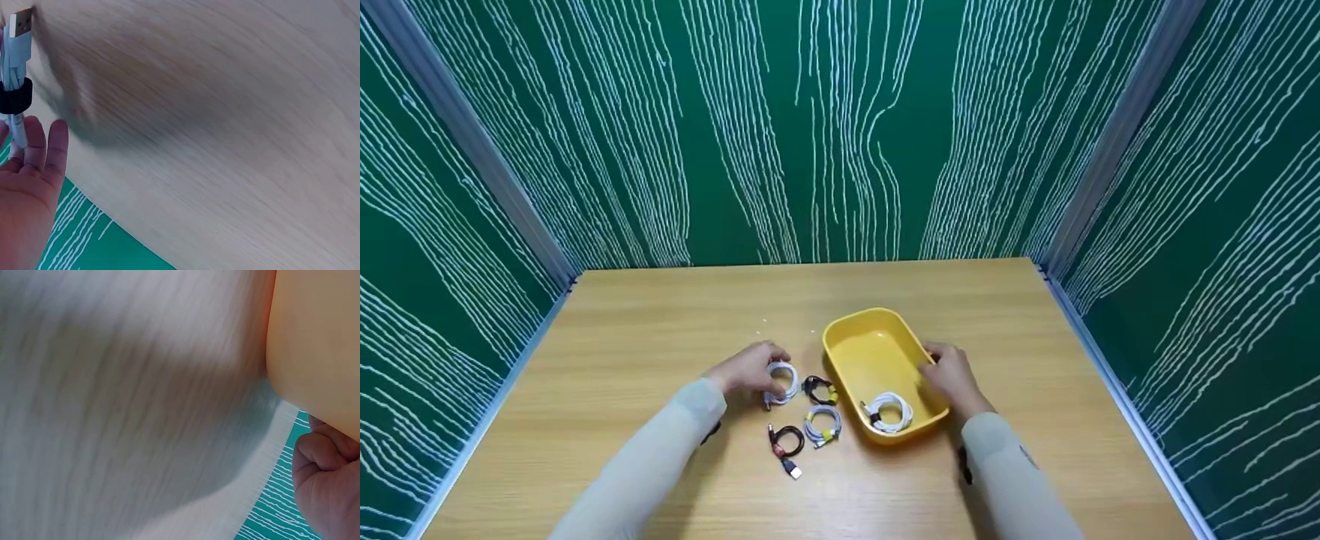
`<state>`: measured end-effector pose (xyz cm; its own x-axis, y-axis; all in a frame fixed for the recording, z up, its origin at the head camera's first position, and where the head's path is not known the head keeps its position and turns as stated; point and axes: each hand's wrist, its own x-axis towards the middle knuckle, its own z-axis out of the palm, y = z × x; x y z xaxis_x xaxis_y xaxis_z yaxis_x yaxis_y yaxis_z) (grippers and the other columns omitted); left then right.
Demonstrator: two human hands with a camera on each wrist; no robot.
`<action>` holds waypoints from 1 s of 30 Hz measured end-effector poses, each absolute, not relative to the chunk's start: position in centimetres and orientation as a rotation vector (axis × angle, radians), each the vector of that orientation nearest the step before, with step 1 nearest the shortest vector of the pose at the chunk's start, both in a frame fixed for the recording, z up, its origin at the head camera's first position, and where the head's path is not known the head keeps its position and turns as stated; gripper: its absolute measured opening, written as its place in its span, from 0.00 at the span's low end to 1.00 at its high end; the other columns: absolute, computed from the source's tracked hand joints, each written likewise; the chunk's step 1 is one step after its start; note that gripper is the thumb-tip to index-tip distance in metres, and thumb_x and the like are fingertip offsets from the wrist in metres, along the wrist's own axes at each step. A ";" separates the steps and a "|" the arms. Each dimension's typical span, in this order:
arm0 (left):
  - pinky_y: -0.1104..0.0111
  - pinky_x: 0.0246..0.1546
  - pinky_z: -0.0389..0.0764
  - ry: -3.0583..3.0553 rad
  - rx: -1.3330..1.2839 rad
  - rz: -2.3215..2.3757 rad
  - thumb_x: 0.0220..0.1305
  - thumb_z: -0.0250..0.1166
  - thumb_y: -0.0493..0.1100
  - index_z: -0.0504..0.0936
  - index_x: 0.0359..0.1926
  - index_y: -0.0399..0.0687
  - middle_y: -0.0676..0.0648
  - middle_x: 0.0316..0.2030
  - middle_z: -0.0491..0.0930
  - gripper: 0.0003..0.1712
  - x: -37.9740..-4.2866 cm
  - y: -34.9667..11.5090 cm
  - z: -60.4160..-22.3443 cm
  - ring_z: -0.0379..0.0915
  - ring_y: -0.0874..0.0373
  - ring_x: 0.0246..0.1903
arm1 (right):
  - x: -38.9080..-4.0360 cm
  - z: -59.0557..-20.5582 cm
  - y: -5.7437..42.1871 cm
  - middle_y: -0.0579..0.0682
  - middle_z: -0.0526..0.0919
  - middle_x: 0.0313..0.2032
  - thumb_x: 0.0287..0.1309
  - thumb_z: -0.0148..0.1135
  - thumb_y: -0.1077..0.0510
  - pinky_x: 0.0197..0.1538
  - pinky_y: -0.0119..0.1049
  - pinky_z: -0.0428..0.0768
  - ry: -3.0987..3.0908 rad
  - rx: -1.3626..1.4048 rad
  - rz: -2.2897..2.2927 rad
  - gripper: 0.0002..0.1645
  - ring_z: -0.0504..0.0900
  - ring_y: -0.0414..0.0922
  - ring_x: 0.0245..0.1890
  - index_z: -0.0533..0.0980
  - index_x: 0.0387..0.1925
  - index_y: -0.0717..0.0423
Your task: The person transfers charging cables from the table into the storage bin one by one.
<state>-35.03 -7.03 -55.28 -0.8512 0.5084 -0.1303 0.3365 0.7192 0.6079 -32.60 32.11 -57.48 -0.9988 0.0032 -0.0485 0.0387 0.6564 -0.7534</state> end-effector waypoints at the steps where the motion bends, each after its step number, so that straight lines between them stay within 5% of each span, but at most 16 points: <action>1: 0.58 0.60 0.82 2.626 0.662 0.859 0.51 0.85 0.38 0.87 0.56 0.34 0.39 0.52 0.87 0.31 -35.0 -7.0 -55.2 0.79 0.52 0.48 | -32.6 -57.5 32.1 0.67 0.87 0.53 0.67 0.61 0.69 0.41 0.30 0.79 2.813 0.040 -1.281 0.26 0.81 0.49 0.44 0.80 0.66 0.69; 5: 0.68 0.40 0.80 2.579 0.636 0.941 0.54 0.81 0.32 0.88 0.49 0.34 0.39 0.45 0.89 0.21 -35.0 -7.1 -55.0 0.75 0.58 0.36 | -32.7 -57.5 32.1 0.67 0.86 0.54 0.68 0.61 0.69 0.43 0.31 0.80 2.803 0.053 -1.276 0.25 0.81 0.51 0.46 0.80 0.65 0.69; 9: 0.74 0.32 0.75 2.570 0.631 1.019 0.57 0.76 0.28 0.88 0.45 0.33 0.43 0.36 0.86 0.13 -35.4 -7.3 -55.1 0.73 0.61 0.31 | -32.7 -57.4 32.2 0.68 0.87 0.53 0.67 0.62 0.69 0.44 0.32 0.80 2.819 0.043 -1.280 0.25 0.82 0.52 0.47 0.80 0.64 0.71; 22: 0.68 0.37 0.81 2.504 0.473 1.094 0.71 0.73 0.37 0.92 0.41 0.46 0.52 0.33 0.87 0.02 -35.8 -8.0 -54.5 0.79 0.60 0.31 | -32.8 -57.6 32.2 0.63 0.88 0.45 0.64 0.63 0.70 0.42 0.32 0.79 2.854 0.001 -1.295 0.14 0.80 0.49 0.42 0.86 0.50 0.68; 30: 0.72 0.33 0.78 2.579 0.555 0.997 0.70 0.73 0.38 0.94 0.44 0.44 0.51 0.34 0.89 0.06 -35.8 -8.0 -53.5 0.77 0.63 0.27 | -32.6 -57.7 32.0 0.71 0.88 0.53 0.63 0.64 0.69 0.38 0.26 0.79 2.895 -0.024 -1.282 0.26 0.83 0.47 0.41 0.81 0.63 0.72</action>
